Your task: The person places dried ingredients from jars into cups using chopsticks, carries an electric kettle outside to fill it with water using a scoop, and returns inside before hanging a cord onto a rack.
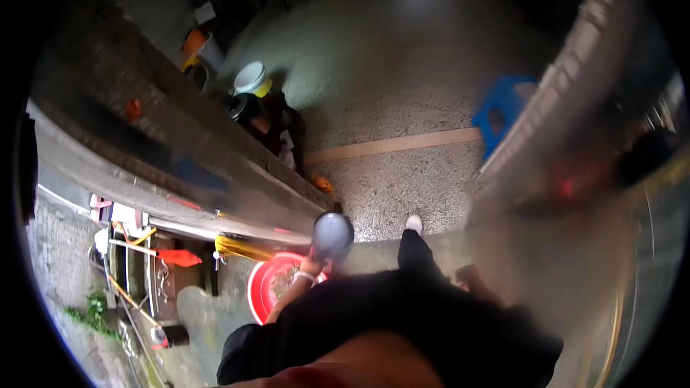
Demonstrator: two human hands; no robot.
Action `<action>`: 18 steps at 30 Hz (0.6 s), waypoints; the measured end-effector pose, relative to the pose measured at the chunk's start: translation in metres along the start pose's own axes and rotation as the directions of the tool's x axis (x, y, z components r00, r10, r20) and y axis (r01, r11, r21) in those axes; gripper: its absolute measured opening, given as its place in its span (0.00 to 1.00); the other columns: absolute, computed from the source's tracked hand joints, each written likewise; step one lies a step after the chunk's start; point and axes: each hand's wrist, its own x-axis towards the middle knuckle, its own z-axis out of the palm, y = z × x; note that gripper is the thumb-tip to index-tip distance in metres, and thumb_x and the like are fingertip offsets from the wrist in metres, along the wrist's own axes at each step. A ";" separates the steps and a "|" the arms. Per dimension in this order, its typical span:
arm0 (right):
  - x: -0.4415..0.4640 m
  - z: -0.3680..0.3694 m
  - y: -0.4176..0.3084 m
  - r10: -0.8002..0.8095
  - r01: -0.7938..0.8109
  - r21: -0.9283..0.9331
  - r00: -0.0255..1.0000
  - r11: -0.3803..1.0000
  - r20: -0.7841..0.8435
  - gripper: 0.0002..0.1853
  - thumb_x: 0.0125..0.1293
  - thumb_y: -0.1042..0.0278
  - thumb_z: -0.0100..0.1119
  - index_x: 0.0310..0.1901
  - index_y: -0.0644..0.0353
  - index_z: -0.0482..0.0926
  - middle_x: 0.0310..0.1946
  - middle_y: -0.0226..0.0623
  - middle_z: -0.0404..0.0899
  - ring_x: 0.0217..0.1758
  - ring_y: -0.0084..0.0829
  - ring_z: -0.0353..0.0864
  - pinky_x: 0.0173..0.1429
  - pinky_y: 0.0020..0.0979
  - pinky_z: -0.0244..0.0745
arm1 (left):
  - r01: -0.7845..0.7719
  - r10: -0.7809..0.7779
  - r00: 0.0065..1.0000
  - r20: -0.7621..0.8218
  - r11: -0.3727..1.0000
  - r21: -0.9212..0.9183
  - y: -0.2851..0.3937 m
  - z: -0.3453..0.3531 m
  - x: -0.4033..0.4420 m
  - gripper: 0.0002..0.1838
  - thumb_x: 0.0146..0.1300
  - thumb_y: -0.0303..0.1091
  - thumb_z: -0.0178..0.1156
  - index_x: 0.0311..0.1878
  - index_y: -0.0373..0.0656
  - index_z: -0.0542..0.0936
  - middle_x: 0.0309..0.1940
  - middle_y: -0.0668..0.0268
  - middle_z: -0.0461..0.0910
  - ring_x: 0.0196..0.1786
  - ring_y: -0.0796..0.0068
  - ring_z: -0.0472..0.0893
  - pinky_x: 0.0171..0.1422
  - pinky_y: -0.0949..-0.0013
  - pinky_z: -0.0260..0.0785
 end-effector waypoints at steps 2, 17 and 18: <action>0.055 -0.033 0.017 0.141 -0.141 0.005 0.987 0.990 -0.074 0.08 0.55 0.65 0.57 0.27 0.60 0.79 0.29 0.40 0.78 0.35 0.34 0.77 0.36 0.35 0.72 | 0.067 -0.067 0.998 -0.004 0.997 -0.032 0.026 0.007 0.027 0.24 0.41 0.43 0.68 0.42 0.40 0.79 0.32 0.55 0.81 0.38 0.60 0.81 0.43 0.63 0.72; 0.536 -0.342 -0.338 0.218 -0.204 0.522 0.975 0.828 0.035 0.16 0.57 0.61 0.54 0.44 0.61 0.73 0.33 0.36 0.78 0.33 0.29 0.78 0.33 0.30 0.73 | 0.669 -0.681 0.675 0.283 0.406 -0.622 0.230 -0.073 0.282 0.22 0.44 0.34 0.65 0.45 0.38 0.77 0.34 0.56 0.79 0.32 0.63 0.80 0.24 0.63 0.75; 0.557 -0.350 -0.354 0.195 -0.187 0.537 0.980 0.823 0.042 0.17 0.57 0.60 0.54 0.45 0.62 0.73 0.34 0.36 0.78 0.34 0.30 0.78 0.34 0.31 0.73 | 0.674 -0.699 0.660 0.276 0.387 -0.629 0.239 -0.070 0.299 0.23 0.44 0.34 0.65 0.46 0.38 0.77 0.35 0.55 0.78 0.34 0.62 0.79 0.26 0.61 0.75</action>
